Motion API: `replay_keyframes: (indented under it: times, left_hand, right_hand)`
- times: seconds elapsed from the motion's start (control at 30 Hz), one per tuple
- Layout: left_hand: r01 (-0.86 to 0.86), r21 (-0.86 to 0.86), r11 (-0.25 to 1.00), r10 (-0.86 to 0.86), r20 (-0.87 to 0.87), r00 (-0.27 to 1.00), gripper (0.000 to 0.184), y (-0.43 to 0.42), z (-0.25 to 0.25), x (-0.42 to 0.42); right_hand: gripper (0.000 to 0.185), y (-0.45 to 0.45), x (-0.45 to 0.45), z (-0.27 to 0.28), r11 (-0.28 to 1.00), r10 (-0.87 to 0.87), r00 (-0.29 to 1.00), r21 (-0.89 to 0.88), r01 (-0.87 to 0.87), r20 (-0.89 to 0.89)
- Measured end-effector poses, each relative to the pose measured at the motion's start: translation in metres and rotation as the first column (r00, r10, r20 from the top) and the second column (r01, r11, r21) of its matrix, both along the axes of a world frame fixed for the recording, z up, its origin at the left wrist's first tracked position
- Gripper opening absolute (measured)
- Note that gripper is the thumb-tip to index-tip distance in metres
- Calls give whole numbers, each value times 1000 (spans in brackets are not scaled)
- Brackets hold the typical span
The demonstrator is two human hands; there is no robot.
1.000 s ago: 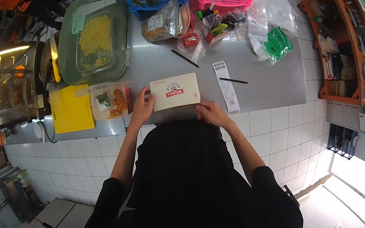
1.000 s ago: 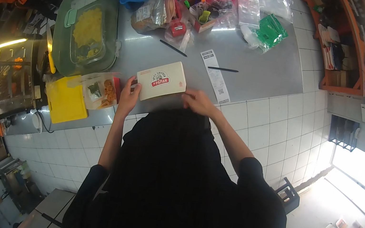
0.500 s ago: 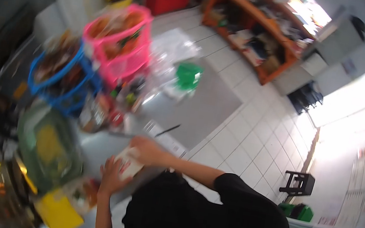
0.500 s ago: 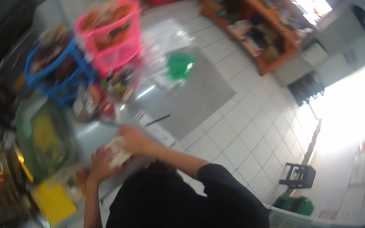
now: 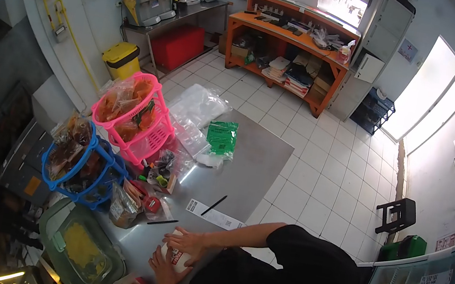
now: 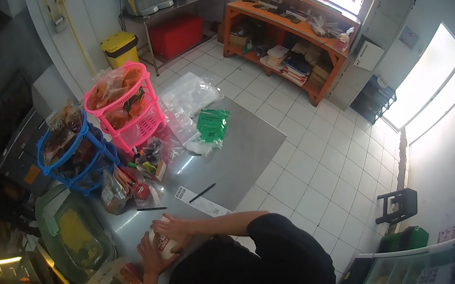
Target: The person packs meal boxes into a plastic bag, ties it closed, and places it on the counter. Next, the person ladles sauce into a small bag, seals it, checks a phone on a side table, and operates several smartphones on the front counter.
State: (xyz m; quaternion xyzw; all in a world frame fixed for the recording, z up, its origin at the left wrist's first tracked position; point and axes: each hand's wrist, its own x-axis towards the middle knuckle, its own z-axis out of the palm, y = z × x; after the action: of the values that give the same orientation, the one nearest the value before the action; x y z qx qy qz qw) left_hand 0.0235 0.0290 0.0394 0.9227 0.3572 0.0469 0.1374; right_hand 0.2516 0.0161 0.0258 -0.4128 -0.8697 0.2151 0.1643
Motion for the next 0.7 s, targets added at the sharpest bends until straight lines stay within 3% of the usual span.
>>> replay_keyframes:
  times: [0.17,0.47,0.7]
  left_hand:
    - [-4,26,1000,4,14,1000,108,6,-15,-4]
    - [-31,70,997,23,110,994,94,3,-23,-1]
    - [62,-169,984,-37,149,988,83,21,-17,-15]
  right_hand:
    - [98,24,11,-2,982,184,982,-39,-183,27]
    - [87,14,1,-23,982,104,994,157,-106,23]
    - [69,16,3,-16,989,142,980,62,-135,-137]
